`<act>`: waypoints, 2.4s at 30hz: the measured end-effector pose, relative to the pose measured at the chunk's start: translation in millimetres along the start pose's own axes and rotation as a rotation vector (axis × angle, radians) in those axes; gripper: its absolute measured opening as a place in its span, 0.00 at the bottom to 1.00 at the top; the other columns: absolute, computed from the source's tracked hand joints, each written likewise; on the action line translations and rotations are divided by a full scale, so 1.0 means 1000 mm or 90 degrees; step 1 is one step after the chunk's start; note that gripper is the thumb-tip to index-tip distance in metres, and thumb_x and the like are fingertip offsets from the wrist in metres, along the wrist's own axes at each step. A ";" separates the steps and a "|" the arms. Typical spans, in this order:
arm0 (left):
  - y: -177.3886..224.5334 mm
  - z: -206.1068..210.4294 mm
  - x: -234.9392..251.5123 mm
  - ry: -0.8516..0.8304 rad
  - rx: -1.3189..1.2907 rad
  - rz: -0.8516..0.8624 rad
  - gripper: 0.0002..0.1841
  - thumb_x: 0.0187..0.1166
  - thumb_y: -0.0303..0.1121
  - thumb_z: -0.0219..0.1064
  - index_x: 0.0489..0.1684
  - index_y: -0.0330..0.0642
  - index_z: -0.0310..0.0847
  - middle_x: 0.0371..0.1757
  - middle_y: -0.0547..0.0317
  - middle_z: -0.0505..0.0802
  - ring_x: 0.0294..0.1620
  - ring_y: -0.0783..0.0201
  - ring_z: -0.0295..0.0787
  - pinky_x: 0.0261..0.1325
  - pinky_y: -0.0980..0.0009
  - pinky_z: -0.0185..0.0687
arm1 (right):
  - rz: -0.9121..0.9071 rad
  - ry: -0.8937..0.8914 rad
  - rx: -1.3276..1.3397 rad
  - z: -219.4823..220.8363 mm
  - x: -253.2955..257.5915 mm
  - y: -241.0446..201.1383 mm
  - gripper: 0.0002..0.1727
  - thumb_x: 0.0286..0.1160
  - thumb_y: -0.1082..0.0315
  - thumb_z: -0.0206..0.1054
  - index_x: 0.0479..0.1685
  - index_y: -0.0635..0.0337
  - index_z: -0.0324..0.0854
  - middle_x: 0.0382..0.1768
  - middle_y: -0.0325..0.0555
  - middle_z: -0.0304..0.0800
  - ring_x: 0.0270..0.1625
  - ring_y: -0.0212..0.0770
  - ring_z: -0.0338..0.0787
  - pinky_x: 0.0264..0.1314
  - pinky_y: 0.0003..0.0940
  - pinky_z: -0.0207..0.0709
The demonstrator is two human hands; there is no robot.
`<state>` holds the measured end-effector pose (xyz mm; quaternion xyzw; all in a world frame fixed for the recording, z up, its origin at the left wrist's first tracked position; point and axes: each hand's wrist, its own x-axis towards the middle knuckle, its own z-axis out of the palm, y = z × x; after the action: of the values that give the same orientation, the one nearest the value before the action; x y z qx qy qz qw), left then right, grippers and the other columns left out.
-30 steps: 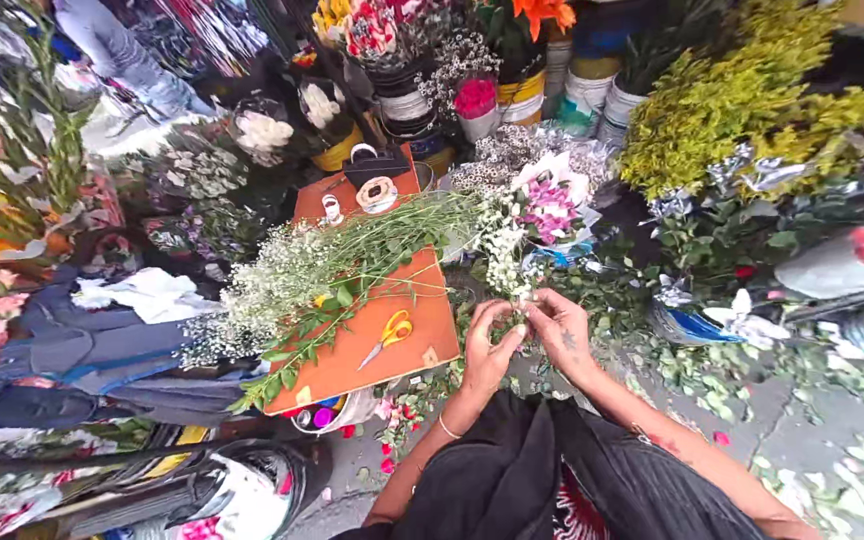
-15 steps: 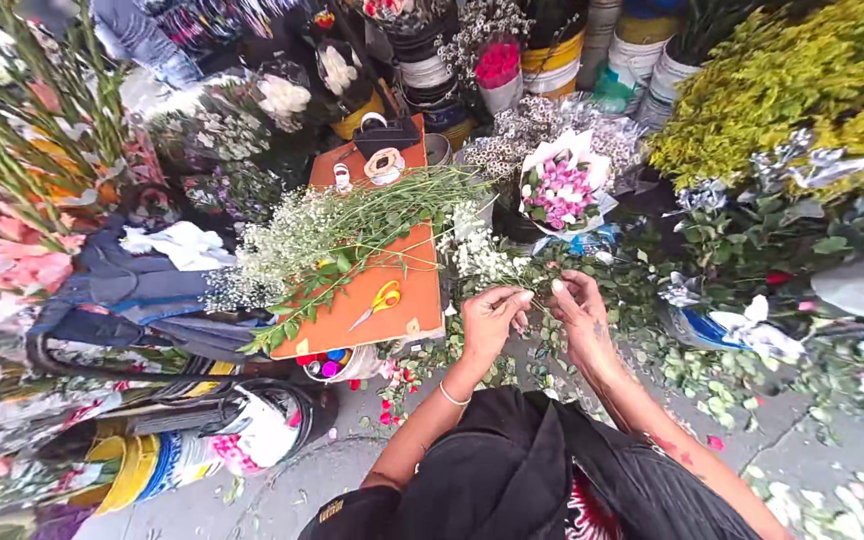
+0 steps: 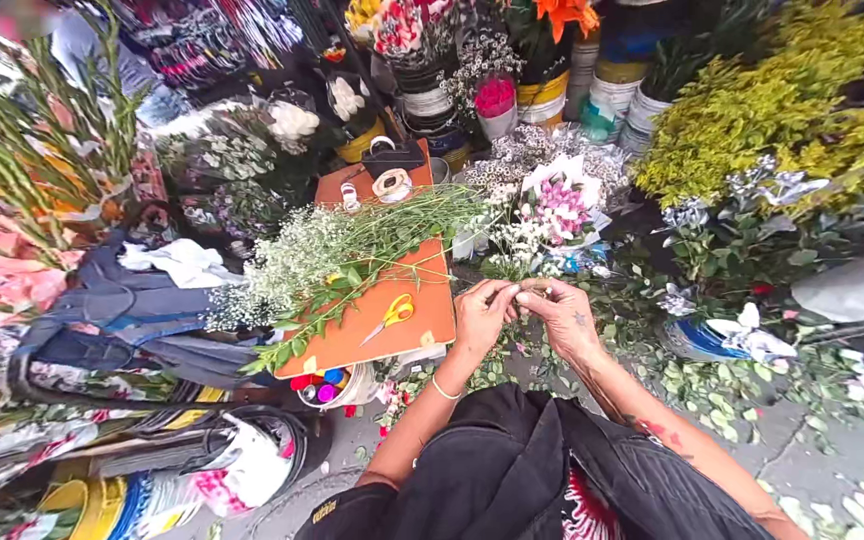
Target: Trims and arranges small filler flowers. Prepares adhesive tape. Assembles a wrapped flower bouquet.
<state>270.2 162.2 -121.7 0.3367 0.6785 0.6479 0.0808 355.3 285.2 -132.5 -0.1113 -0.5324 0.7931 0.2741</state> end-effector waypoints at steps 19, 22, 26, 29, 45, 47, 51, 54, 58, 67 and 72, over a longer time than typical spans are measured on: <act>0.013 0.005 0.011 0.058 -0.202 -0.118 0.06 0.81 0.23 0.66 0.45 0.29 0.87 0.34 0.56 0.93 0.24 0.74 0.87 0.25 0.79 0.83 | -0.092 -0.105 -0.042 -0.001 -0.007 -0.001 0.12 0.71 0.76 0.72 0.51 0.60 0.82 0.44 0.35 0.92 0.42 0.28 0.89 0.49 0.27 0.86; 0.009 -0.001 0.008 0.044 -0.161 -0.027 0.09 0.83 0.21 0.60 0.49 0.26 0.86 0.38 0.57 0.94 0.29 0.73 0.90 0.34 0.76 0.89 | -0.159 -0.134 -0.096 -0.014 -0.009 -0.006 0.16 0.70 0.74 0.73 0.58 0.62 0.86 0.49 0.35 0.94 0.46 0.27 0.91 0.53 0.26 0.85; 0.008 -0.007 0.009 0.066 -0.127 0.081 0.08 0.83 0.21 0.61 0.47 0.28 0.86 0.39 0.58 0.96 0.34 0.71 0.92 0.42 0.72 0.92 | -0.123 0.035 -0.120 -0.020 -0.008 -0.006 0.16 0.66 0.72 0.78 0.54 0.61 0.86 0.38 0.34 0.92 0.39 0.28 0.90 0.46 0.25 0.86; 0.012 -0.006 0.009 0.046 -0.192 0.111 0.07 0.80 0.20 0.63 0.45 0.31 0.88 0.39 0.59 0.96 0.36 0.69 0.93 0.44 0.70 0.92 | -0.056 0.000 -0.294 -0.012 -0.007 -0.003 0.25 0.72 0.55 0.76 0.64 0.59 0.84 0.53 0.42 0.88 0.48 0.30 0.88 0.52 0.27 0.84; 0.000 0.019 -0.018 0.205 0.055 0.233 0.13 0.68 0.24 0.77 0.45 0.22 0.89 0.51 0.41 0.96 0.54 0.64 0.95 0.62 0.71 0.89 | -0.403 0.126 -0.512 0.017 -0.020 0.017 0.14 0.83 0.70 0.63 0.55 0.64 0.92 0.42 0.52 0.93 0.43 0.35 0.92 0.51 0.24 0.83; 0.004 0.012 -0.014 0.204 0.023 0.208 0.10 0.72 0.23 0.74 0.46 0.25 0.91 0.45 0.50 0.96 0.40 0.75 0.92 0.46 0.79 0.89 | -0.273 0.117 -0.349 0.021 -0.020 0.016 0.15 0.88 0.66 0.59 0.51 0.64 0.92 0.38 0.43 0.92 0.36 0.28 0.89 0.42 0.23 0.84; 0.007 0.000 -0.010 0.157 -0.069 0.162 0.13 0.75 0.19 0.71 0.55 0.22 0.87 0.42 0.50 0.96 0.32 0.71 0.93 0.39 0.75 0.92 | 0.011 0.082 0.009 0.027 -0.017 0.005 0.24 0.96 0.61 0.44 0.53 0.65 0.86 0.39 0.40 0.93 0.40 0.34 0.92 0.47 0.31 0.88; 0.008 -0.003 -0.006 0.190 -0.029 0.172 0.10 0.73 0.20 0.73 0.49 0.23 0.88 0.39 0.53 0.96 0.34 0.74 0.92 0.42 0.76 0.92 | -0.012 0.001 -0.006 0.030 -0.021 0.010 0.14 0.89 0.67 0.56 0.55 0.66 0.86 0.45 0.42 0.94 0.45 0.34 0.93 0.53 0.31 0.89; 0.011 -0.009 -0.003 0.221 -0.023 0.149 0.09 0.72 0.20 0.74 0.44 0.24 0.87 0.33 0.57 0.94 0.28 0.74 0.91 0.36 0.77 0.92 | -0.139 -0.028 -0.132 0.025 -0.024 0.017 0.10 0.78 0.71 0.69 0.51 0.67 0.89 0.44 0.43 0.95 0.42 0.34 0.94 0.50 0.31 0.91; 0.011 -0.017 0.000 0.268 -0.034 0.243 0.06 0.77 0.21 0.70 0.44 0.23 0.87 0.29 0.57 0.93 0.23 0.72 0.89 0.30 0.75 0.91 | 0.217 0.374 0.117 -0.031 0.011 0.030 0.06 0.87 0.68 0.62 0.43 0.59 0.83 0.28 0.37 0.89 0.24 0.27 0.84 0.26 0.21 0.79; 0.001 -0.008 0.007 0.242 0.080 0.215 0.13 0.73 0.22 0.74 0.51 0.22 0.88 0.37 0.48 0.93 0.28 0.73 0.90 0.35 0.78 0.91 | -0.166 0.057 -0.130 -0.003 -0.012 0.006 0.08 0.79 0.73 0.66 0.49 0.64 0.90 0.41 0.37 0.94 0.34 0.27 0.89 0.39 0.23 0.85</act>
<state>260.4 159.5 -117.0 0.3216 0.6545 0.6606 -0.1785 364.6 279.0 -140.3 -0.1042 -0.6076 0.6867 0.3853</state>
